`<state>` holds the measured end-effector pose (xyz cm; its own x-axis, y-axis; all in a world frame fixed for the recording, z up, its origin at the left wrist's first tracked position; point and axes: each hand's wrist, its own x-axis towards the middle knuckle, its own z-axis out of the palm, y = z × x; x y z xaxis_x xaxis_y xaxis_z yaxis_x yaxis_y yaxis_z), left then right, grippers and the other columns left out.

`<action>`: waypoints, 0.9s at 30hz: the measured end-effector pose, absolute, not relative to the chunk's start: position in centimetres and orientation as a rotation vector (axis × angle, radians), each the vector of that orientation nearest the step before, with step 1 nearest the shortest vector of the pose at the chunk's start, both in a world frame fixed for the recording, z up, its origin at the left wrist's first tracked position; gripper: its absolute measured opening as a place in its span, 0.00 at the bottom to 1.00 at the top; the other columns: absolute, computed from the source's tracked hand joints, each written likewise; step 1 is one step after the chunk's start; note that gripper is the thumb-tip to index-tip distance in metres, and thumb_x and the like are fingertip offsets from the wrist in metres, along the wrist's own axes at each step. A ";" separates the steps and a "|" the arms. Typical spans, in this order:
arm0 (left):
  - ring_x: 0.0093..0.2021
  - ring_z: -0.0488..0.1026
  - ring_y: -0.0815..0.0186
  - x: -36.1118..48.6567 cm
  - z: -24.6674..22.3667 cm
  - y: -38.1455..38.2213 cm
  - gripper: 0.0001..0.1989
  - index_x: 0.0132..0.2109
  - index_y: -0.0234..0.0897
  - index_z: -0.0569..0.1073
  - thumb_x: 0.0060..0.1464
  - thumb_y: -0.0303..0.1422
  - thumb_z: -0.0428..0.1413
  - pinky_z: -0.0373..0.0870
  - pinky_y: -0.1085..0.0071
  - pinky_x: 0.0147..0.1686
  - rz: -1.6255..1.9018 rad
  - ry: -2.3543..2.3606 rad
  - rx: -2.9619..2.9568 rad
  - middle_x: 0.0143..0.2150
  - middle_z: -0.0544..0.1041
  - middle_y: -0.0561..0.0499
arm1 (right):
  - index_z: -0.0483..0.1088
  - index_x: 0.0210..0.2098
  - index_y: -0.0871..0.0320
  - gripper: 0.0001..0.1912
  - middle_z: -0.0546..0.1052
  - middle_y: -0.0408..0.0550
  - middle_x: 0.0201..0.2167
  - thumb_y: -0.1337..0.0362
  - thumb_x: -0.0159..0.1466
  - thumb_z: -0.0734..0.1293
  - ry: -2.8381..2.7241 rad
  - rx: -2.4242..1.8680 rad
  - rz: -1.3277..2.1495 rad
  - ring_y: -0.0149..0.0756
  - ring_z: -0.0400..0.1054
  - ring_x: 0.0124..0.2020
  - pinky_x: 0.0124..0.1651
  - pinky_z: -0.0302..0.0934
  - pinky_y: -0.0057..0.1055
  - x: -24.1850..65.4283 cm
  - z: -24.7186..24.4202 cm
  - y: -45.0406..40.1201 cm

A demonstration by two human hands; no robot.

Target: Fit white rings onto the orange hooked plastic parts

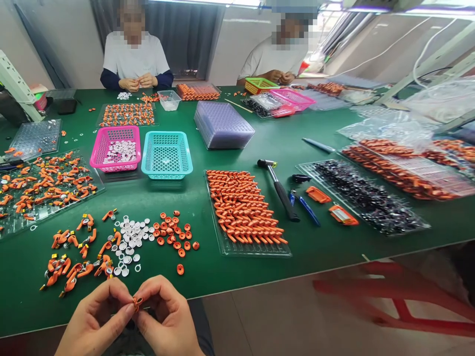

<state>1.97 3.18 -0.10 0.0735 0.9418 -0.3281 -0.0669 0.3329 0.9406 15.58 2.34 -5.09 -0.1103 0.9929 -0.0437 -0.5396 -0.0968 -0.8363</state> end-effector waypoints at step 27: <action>0.27 0.77 0.70 0.8 -1.4 3.4 0.09 0.38 0.44 0.77 0.53 0.23 0.57 0.73 0.79 0.30 1.150 1.301 1.889 0.30 0.80 0.57 | 0.70 0.45 0.52 0.16 0.75 0.45 0.35 0.72 0.59 0.71 -1.476 -0.865 1.080 0.35 0.72 0.33 0.37 0.68 0.28 17.9 -4.4 2.7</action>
